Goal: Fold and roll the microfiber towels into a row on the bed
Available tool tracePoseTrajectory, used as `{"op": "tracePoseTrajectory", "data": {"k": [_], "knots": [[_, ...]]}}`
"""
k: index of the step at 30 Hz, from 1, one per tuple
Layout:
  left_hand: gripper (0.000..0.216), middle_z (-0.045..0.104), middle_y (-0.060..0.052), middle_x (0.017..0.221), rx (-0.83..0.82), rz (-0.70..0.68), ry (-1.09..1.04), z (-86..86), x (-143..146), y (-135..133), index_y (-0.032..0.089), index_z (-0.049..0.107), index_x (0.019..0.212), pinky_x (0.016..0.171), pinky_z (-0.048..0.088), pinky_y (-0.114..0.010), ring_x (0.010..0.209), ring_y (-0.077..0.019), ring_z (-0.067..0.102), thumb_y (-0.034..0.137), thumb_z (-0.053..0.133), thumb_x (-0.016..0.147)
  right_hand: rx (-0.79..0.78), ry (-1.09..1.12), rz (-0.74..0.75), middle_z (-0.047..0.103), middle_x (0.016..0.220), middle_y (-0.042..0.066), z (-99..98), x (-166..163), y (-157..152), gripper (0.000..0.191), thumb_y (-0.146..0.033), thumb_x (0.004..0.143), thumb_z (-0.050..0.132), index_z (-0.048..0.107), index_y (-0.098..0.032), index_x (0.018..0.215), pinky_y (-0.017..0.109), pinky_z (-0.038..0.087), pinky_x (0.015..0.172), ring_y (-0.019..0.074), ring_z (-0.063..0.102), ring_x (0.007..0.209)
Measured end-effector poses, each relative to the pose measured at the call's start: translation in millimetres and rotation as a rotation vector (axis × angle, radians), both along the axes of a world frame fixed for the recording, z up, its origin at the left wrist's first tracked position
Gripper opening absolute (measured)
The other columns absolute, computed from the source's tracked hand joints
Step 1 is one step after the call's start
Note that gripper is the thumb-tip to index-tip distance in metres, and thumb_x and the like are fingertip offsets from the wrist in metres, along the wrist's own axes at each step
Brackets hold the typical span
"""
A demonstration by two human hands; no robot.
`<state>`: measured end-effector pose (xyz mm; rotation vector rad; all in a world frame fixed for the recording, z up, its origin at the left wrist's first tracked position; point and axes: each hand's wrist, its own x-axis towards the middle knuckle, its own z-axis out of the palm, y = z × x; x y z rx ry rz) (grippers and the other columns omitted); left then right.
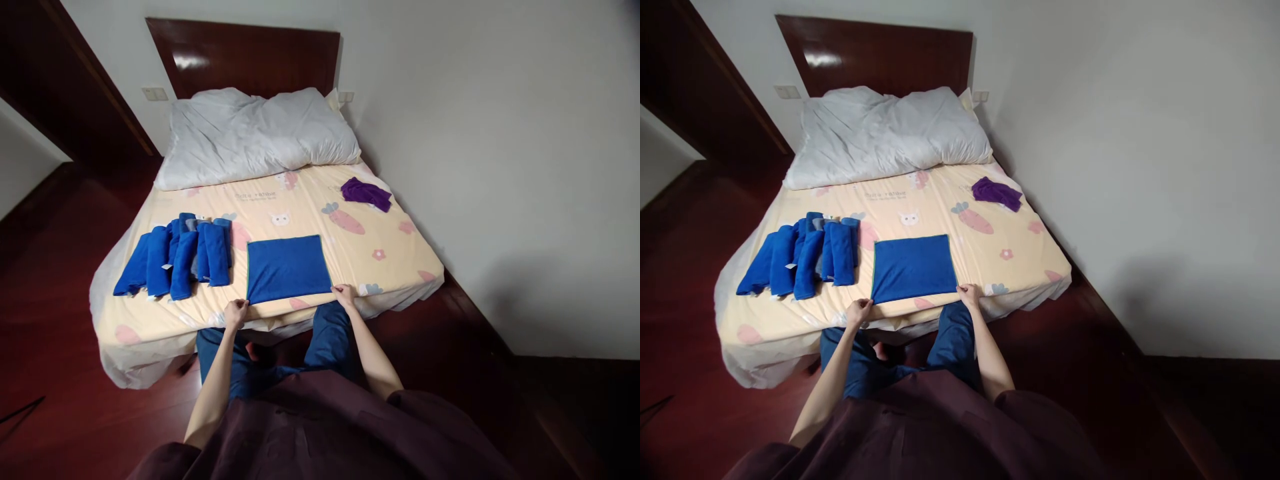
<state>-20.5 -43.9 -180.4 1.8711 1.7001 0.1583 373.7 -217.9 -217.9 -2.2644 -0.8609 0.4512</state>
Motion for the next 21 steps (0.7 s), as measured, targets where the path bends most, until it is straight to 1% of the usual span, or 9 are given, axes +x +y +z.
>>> {"op": "tracePoseTrajectory", "data": {"k": [3,5,7,9,11,13,15,17,21], "knots": [[0.027,0.077,-0.015,0.105,-0.011,-0.031,0.044,-2.1,-4,0,0.019,0.075,0.097,0.094,0.053,-0.035,0.109,-0.0305,0.072,0.036,0.055,0.092,-0.031,-0.011,0.010,0.079,0.081,0.007,0.0,0,-2,0.014,-0.030,0.077,0.067,0.076,-0.022,0.070,0.035,0.058,0.085,0.0257,0.074,0.084],[0.031,0.074,-0.019,0.112,0.005,-0.032,0.075,-1.7,-4,-2,0.016,0.074,0.105,0.097,0.052,-0.040,0.115,-0.0338,0.069,0.035,0.053,0.093,-0.050,-0.026,0.002,0.078,0.086,0.010,2.0,-4,-1,0.013,-0.027,0.078,0.066,0.077,-0.020,0.077,0.038,0.056,0.092,0.0271,0.073,0.091],[0.038,0.068,-0.024,0.125,0.101,-0.040,0.121,0.5,3,-2,0.013,0.069,0.119,0.102,0.050,-0.047,0.124,-0.0374,0.062,0.032,0.048,0.095,-0.052,-0.103,-0.026,0.076,0.103,0.015,6.4,-12,6,0.022,-0.026,0.081,0.063,0.078,-0.017,0.094,0.042,0.052,0.101,0.0302,0.068,0.106],[0.045,0.060,-0.025,0.139,0.254,-0.099,0.145,3.6,16,1,0.013,0.061,0.135,0.108,0.046,-0.050,0.135,-0.0375,0.054,0.030,0.043,0.097,-0.034,-0.220,-0.031,0.069,0.124,0.019,13.1,-24,19,0.036,-0.028,0.088,0.058,0.074,-0.015,0.117,0.046,0.046,0.108,0.0329,0.060,0.121],[0.051,0.051,-0.022,0.151,0.381,-0.213,0.126,5.0,36,8,0.014,0.054,0.145,0.117,0.039,-0.049,0.145,-0.0342,0.044,0.030,0.041,0.099,-0.012,-0.316,0.033,0.060,0.142,0.018,19.3,-37,40,0.045,-0.032,0.096,0.051,0.065,-0.017,0.135,0.049,0.041,0.112,0.0336,0.053,0.131],[0.055,0.041,-0.019,0.161,0.438,-0.315,0.079,2.2,59,20,0.013,0.048,0.151,0.124,0.031,-0.047,0.154,-0.0316,0.032,0.033,0.038,0.101,-0.008,-0.360,0.142,0.049,0.156,0.014,21.5,-47,64,0.049,-0.036,0.101,0.044,0.057,-0.020,0.146,0.051,0.037,0.116,0.0331,0.044,0.141],[0.059,0.033,-0.017,0.167,0.461,-0.376,0.044,-6.2,81,33,0.012,0.043,0.155,0.128,0.023,-0.051,0.158,-0.0320,0.022,0.036,0.037,0.101,-0.034,-0.394,0.238,0.038,0.165,0.012,17.2,-54,85,0.052,-0.039,0.104,0.040,0.051,-0.021,0.152,0.052,0.031,0.120,0.0326,0.034,0.151],[0.062,0.029,-0.016,0.168,0.460,-0.405,0.022,-18.3,97,47,0.011,0.041,0.157,0.128,0.020,-0.055,0.159,-0.0336,0.018,0.040,0.036,0.102,-0.080,-0.424,0.308,0.032,0.168,0.011,7.0,-57,100,0.055,-0.040,0.106,0.039,0.046,-0.020,0.156,0.053,0.024,0.125,0.0322,0.025,0.156],[0.066,0.024,-0.015,0.170,0.453,-0.425,0.005,-39.7,105,74,0.012,0.041,0.157,0.129,0.017,-0.056,0.160,-0.0338,0.014,0.047,0.038,0.101,-0.122,-0.471,0.354,0.026,0.171,0.011,-15.2,-56,106,0.059,-0.043,0.108,0.034,0.037,-0.018,0.161,0.054,0.013,0.129,0.0304,0.017,0.159]]}}
